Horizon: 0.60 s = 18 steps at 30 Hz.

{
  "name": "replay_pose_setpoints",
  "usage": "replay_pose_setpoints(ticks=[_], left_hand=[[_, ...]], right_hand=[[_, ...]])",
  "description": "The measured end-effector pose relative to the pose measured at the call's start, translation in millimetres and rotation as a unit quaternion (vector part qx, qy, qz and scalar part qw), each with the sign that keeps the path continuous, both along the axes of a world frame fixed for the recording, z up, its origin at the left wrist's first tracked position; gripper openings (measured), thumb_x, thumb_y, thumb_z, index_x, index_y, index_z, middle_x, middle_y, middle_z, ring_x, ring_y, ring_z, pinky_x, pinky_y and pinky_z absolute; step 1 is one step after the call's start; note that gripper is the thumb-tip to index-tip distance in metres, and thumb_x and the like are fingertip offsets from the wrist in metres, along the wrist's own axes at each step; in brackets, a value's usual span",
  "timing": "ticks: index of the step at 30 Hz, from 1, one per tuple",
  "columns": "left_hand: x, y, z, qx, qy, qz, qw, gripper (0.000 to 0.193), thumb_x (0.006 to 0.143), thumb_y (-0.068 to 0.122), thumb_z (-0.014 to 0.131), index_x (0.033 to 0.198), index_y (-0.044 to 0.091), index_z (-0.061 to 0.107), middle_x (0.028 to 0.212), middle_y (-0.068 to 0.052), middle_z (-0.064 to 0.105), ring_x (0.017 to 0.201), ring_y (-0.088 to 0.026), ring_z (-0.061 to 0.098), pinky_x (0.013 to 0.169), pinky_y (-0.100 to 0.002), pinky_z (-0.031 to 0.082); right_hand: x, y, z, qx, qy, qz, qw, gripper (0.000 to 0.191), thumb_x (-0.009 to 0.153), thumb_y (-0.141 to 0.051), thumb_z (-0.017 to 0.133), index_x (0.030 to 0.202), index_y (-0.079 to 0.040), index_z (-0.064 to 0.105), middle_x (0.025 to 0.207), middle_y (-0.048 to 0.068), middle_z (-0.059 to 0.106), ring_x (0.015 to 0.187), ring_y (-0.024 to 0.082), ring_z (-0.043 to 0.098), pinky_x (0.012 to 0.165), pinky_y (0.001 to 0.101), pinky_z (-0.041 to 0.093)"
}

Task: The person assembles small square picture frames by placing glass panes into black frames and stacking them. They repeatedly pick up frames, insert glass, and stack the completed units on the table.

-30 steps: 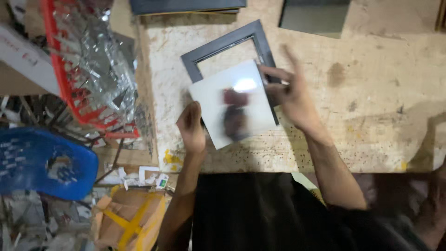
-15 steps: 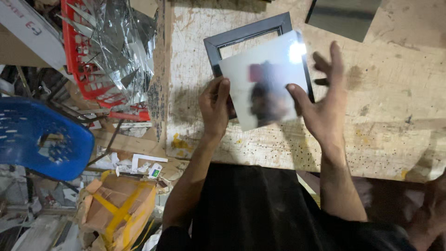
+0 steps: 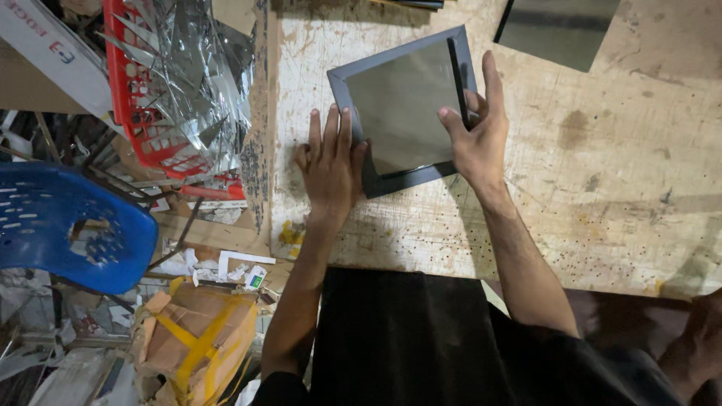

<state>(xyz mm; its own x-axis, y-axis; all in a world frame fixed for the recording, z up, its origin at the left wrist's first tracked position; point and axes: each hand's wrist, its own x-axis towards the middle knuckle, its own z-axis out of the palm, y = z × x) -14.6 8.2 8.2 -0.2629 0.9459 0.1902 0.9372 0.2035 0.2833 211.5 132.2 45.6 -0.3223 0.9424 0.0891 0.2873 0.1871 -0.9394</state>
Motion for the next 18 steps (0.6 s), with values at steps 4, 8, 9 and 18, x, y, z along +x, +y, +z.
replay_pose_setpoints(ticks=[4, 8, 9, 18], left_hand=[[1.4, 0.5, -0.1, -0.005, -0.01, -0.013, 1.0, 0.057, 0.111, 0.047, 0.052, 0.158, 0.017, 0.044, 0.162, -0.004, 0.046, 0.153, -0.025, 0.033, 0.111, -0.045, 0.025], [-1.2, 2.3, 0.0, 0.01, 0.01, -0.012, 1.0, 0.057, 0.111, 0.046, 0.054, 0.159, 0.017, 0.045, 0.162, -0.004, 0.047, 0.153, -0.025, 0.034, 0.11, -0.045, 0.026], [-1.5, 2.1, 0.4, 0.015, 0.009, -0.014, 1.0, 0.056, 0.111, 0.046, 0.055, 0.159, 0.017, 0.045, 0.162, -0.004, 0.047, 0.153, -0.025, 0.033, 0.11, -0.044, 0.027], [-0.5, 3.0, 2.9, 0.028, -0.029, -0.015, 0.999, 0.057, 0.11, 0.047, 0.058, 0.155, 0.013, 0.048, 0.16, -0.006, 0.047, 0.152, -0.027, 0.034, 0.108, -0.046, 0.028]], right_hand=[[2.9, 2.1, -0.6, 0.001, 0.012, 0.005, 1.0, 0.086, 0.102, 0.012, 0.069, 0.167, -0.003, 0.016, 0.175, 0.024, 0.016, 0.142, 0.032, 0.064, 0.101, 0.0378, 0.061], [2.4, -0.4, 10.8, 0.007, 0.021, 0.002, 1.0, 0.087, 0.1, 0.013, 0.069, 0.167, -0.004, 0.015, 0.174, 0.025, 0.02, 0.135, 0.031, 0.065, 0.099, 0.0394, 0.062], [1.7, -2.0, 13.3, -0.03, 0.011, -0.006, 0.999, 0.089, 0.101, 0.011, 0.069, 0.169, -0.005, 0.015, 0.163, 0.024, 0.037, 0.13, 0.028, 0.068, 0.095, 0.0366, 0.063], [-12.8, -8.6, 2.2, 0.205, -0.289, -0.031, 0.935, 0.113, 0.084, -0.025, 0.092, 0.165, -0.007, 0.015, 0.148, 0.029, 0.062, 0.129, 0.033, 0.052, 0.109, 0.0492, 0.033]])
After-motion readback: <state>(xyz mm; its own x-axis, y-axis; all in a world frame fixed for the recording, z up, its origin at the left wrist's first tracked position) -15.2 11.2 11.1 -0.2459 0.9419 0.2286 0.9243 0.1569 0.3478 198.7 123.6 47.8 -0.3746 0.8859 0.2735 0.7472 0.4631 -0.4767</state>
